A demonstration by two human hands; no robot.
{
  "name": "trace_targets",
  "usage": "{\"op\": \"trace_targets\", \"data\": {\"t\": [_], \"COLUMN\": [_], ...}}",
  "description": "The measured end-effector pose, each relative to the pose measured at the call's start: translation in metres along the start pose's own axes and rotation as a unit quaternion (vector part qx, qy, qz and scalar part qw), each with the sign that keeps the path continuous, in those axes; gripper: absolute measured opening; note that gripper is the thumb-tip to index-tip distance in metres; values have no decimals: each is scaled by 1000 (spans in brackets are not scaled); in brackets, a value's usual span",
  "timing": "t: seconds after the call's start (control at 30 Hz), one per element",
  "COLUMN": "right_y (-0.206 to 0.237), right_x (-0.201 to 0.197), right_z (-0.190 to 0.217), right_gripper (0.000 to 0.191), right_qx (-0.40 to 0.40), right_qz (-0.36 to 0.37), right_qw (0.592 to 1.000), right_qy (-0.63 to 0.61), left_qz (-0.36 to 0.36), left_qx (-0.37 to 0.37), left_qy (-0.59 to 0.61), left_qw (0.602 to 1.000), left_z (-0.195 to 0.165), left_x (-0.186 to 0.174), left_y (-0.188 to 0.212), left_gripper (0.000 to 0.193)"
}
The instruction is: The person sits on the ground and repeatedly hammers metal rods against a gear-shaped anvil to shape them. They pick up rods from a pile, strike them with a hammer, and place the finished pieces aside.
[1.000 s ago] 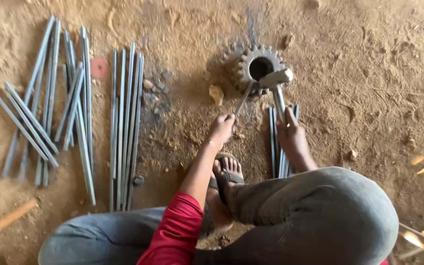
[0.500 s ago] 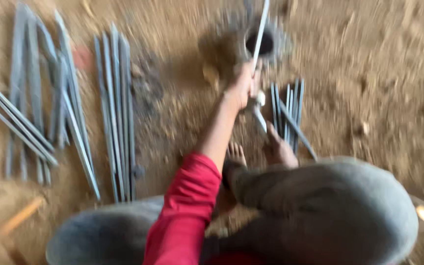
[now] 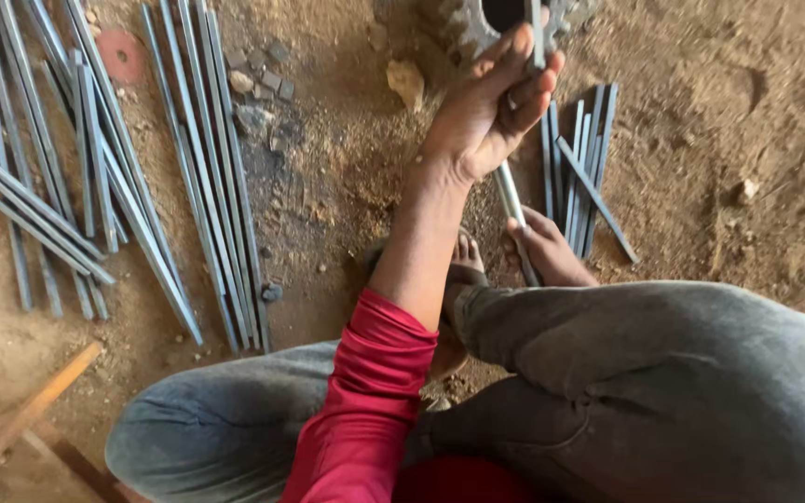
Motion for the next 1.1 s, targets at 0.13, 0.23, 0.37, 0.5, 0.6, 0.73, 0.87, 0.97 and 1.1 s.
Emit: {"op": "trace_targets", "data": {"t": [0.13,0.23,0.37,0.5,0.6,0.73,0.87,0.97,1.1], "right_y": [-3,5,14,12,14,26,28,30,39], "right_x": [-10,-9,-3,11,17,13,-3,-16,-23], "right_z": [-10,-4,5,10,9,-13,-55,-77,-50], "right_gripper": [52,39,29,41,52,54,42,40,42], "right_qx": [21,20,71,85,53,71,86,37,-122], "right_qz": [13,14,-11,-12,8,53,51,12,-72], "right_qw": [985,969,952,963,988,982,959,986,990], "right_qy": [169,245,297,255,146,-167,-265,-162,-9], "left_qz": [-34,10,-35,-21,-22,-8,-57,-146,-355], "left_qx": [28,56,74,66,58,62,32,7,-23], "left_qy": [-6,-18,-35,-22,-7,-24,-64,-199,-543], "left_qw": [999,998,996,997,998,998,996,969,761], "left_z": [-1,-1,0,-4,-6,-10,-11,-11,-18], "left_x": [-15,-13,-19,-15,-11,-5,-19,-43,-82], "left_y": [-1,-2,-3,-2,1,2,5,20,45], "left_gripper": [29,24,12,13,13,13,15,16,29]}}
Point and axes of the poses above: each hand's wrist, its own y-axis away from the middle knuckle, its own x-axis out of the palm, z = x × y, the point moved 6 cm from there along -y, towards the middle knuckle, and after that the axes turned 9 degrees about -x, right-handed, at the moved point
